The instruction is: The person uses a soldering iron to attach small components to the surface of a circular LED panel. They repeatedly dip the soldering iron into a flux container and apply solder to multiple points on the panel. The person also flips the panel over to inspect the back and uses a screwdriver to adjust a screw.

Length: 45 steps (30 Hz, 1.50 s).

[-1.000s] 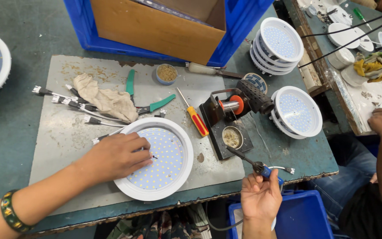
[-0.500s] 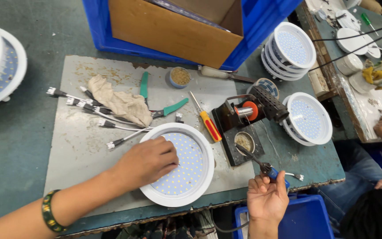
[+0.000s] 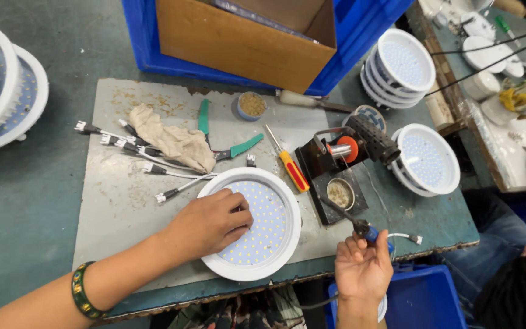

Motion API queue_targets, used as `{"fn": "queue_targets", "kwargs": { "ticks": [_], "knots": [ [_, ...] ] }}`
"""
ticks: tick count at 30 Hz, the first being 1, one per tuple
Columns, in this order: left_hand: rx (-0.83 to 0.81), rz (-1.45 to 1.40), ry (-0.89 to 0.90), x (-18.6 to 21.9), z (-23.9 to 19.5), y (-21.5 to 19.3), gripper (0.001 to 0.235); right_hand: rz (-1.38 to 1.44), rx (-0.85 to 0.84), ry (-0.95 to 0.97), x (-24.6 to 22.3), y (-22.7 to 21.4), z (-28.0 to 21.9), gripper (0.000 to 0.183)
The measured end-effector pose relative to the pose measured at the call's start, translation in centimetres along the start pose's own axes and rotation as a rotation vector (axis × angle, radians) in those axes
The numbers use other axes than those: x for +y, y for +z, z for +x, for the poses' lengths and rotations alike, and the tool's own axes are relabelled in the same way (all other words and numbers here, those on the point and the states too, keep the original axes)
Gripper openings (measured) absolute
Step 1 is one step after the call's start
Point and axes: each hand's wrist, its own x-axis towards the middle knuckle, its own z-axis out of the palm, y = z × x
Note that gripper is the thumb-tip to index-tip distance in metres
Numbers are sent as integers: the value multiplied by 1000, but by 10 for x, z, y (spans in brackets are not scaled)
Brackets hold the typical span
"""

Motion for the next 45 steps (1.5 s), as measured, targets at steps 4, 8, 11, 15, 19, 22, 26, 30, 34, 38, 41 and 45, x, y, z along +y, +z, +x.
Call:
{"fn": "queue_targets", "kwargs": {
  "ticks": [4,8,11,15,19,22,26,30,34,38,41,45],
  "knots": [
    [-16,-68,44,-3,-3,-5,15,10,-66,25,0,-5,6,43],
    [-11,-72,33,-2,-3,-5,14,-19,-129,74,6,-3,17,46],
    [-20,-4,-54,5,-4,-1,16,-21,-155,86,16,-2,16,48],
    [-23,46,-148,10,-3,4,19,-1,-73,105,21,-4,-1,44],
    [-18,52,-125,6,-6,5,22,-13,-2,50,11,-3,-10,43],
    [-66,79,-156,5,-8,3,19,-12,3,17,1,1,-23,42],
    [-21,-46,-125,-1,-6,-10,17,1,-28,15,-6,8,-29,42],
    [-8,-162,-127,-8,-9,-7,16,-11,-6,-3,-16,5,-33,42],
    [22,-80,-62,-10,-13,-4,15,-18,-35,9,-17,5,-28,44],
    [3,4,-59,-3,-10,-4,17,-20,-54,39,-11,8,-26,46],
    [19,85,-52,-1,-8,-2,18,-27,-54,42,-3,13,-22,45],
    [25,89,-42,-4,-12,3,19,-23,-60,65,4,19,-16,43]
  ]
}}
